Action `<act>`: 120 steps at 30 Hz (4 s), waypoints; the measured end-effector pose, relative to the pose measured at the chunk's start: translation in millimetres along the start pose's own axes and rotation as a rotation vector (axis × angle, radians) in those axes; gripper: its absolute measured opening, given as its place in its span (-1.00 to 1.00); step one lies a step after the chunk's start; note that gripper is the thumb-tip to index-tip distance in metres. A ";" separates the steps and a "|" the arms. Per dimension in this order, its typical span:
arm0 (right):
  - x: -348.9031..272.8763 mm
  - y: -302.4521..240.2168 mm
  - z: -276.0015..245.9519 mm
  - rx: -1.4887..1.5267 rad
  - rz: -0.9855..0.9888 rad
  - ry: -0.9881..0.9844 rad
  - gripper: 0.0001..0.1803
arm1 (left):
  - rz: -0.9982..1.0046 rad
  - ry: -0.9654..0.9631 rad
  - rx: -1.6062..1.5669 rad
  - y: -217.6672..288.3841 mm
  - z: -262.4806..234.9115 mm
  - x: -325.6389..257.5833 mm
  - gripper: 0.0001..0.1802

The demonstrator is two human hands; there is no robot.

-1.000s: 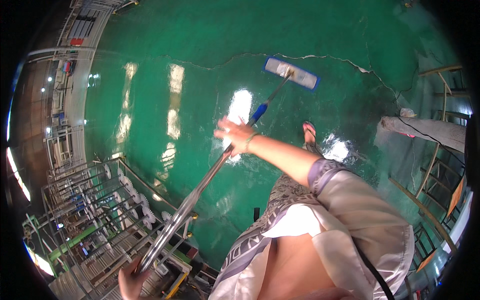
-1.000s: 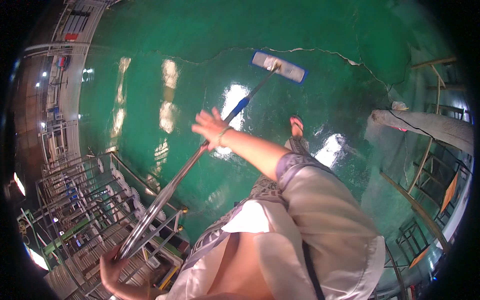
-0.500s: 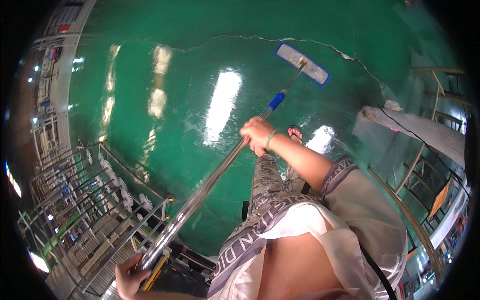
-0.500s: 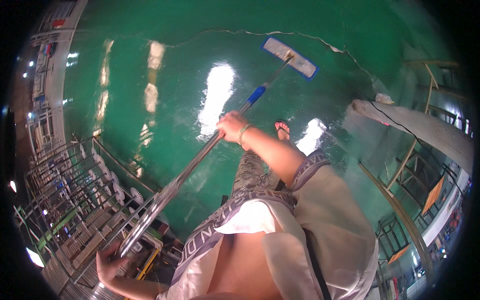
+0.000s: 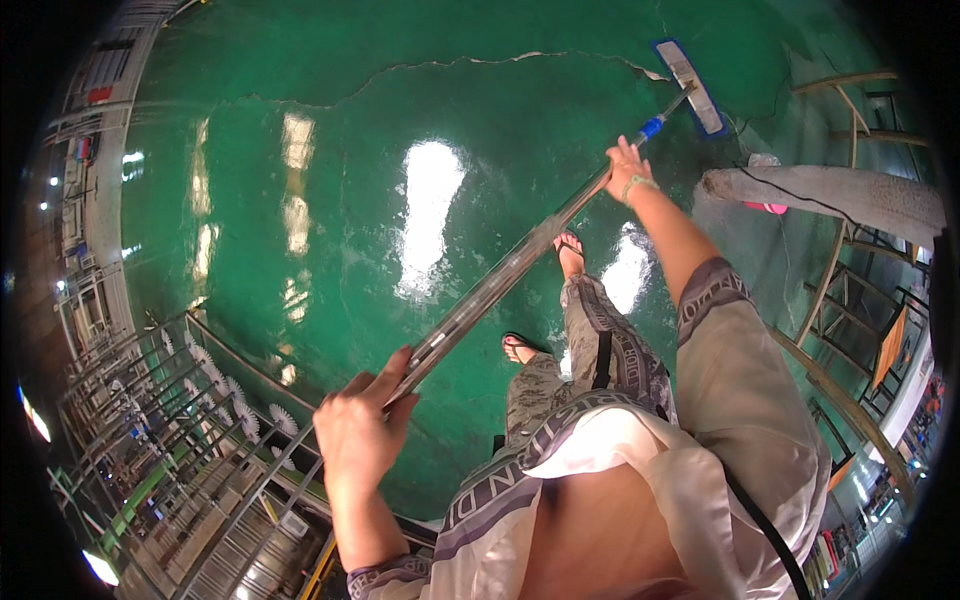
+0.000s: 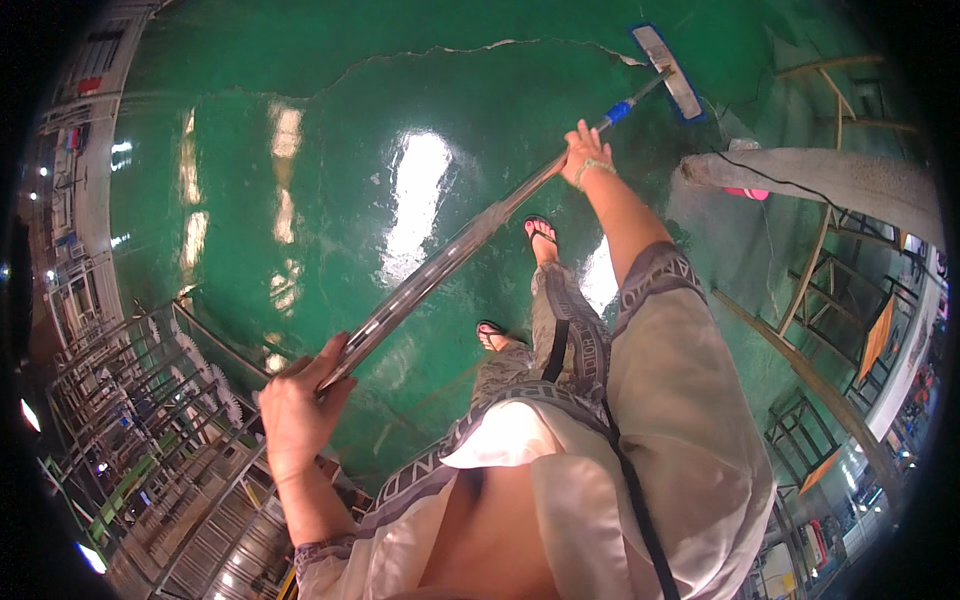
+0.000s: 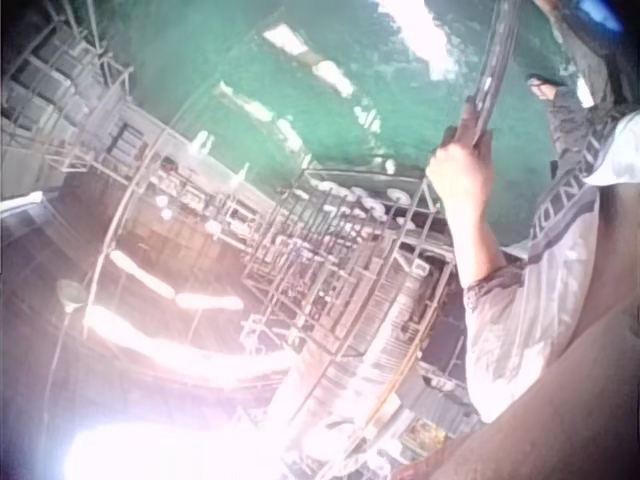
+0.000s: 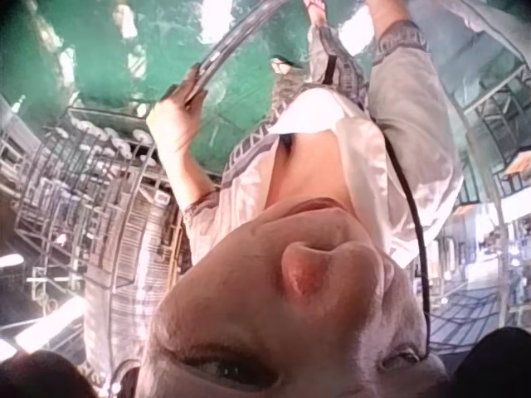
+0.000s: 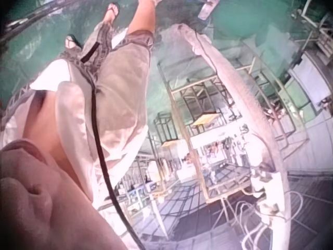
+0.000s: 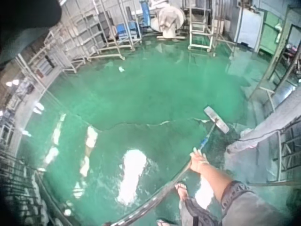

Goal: The person mops a green factory floor using a flat mop, repeatedly dipping it into a bucket of water. They move around the workspace, cleaning around metal frames and wooden stools, and briefly lift a stool to clean underneath it.

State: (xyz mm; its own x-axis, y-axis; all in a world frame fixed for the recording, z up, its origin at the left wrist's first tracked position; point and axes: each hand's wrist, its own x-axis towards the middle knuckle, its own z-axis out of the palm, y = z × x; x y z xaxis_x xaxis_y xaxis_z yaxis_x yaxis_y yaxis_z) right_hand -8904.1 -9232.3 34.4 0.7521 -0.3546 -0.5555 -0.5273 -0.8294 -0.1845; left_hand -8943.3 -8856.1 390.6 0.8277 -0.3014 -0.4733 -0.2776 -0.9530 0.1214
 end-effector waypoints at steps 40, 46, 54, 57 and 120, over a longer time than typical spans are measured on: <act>-571.5 -397.4 361.3 0.111 -1.803 -0.749 -0.60 | -1.356 -0.066 -0.138 -10.4 9.5 -552.6 -0.58; -522.2 -268.9 274.5 0.048 -1.711 -0.668 -0.71 | -1.344 -0.095 -0.316 62.8 13.8 -587.3 -0.57; -371.4 -141.5 188.8 0.072 -1.288 -0.132 -0.70 | -0.719 -0.067 -0.049 20.8 55.8 -500.4 -0.49; -299.3 -101.1 192.9 0.056 -1.101 0.038 -0.67 | -0.581 0.040 -0.101 -0.3 92.7 -426.7 -0.47; -165.5 139.5 136.4 0.524 0.027 0.612 -0.54 | 0.521 0.365 0.586 106.9 37.5 -147.0 -0.56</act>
State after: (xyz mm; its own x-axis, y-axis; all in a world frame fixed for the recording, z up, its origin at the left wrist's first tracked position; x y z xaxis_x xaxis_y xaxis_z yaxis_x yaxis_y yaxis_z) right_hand -9156.1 -9230.5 -10.0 0.7397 -0.6710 -0.0501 -0.5508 -0.5610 -0.6180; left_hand -9113.0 -8912.5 440.5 0.6019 -0.7822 -0.1607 -0.7889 -0.5512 -0.2717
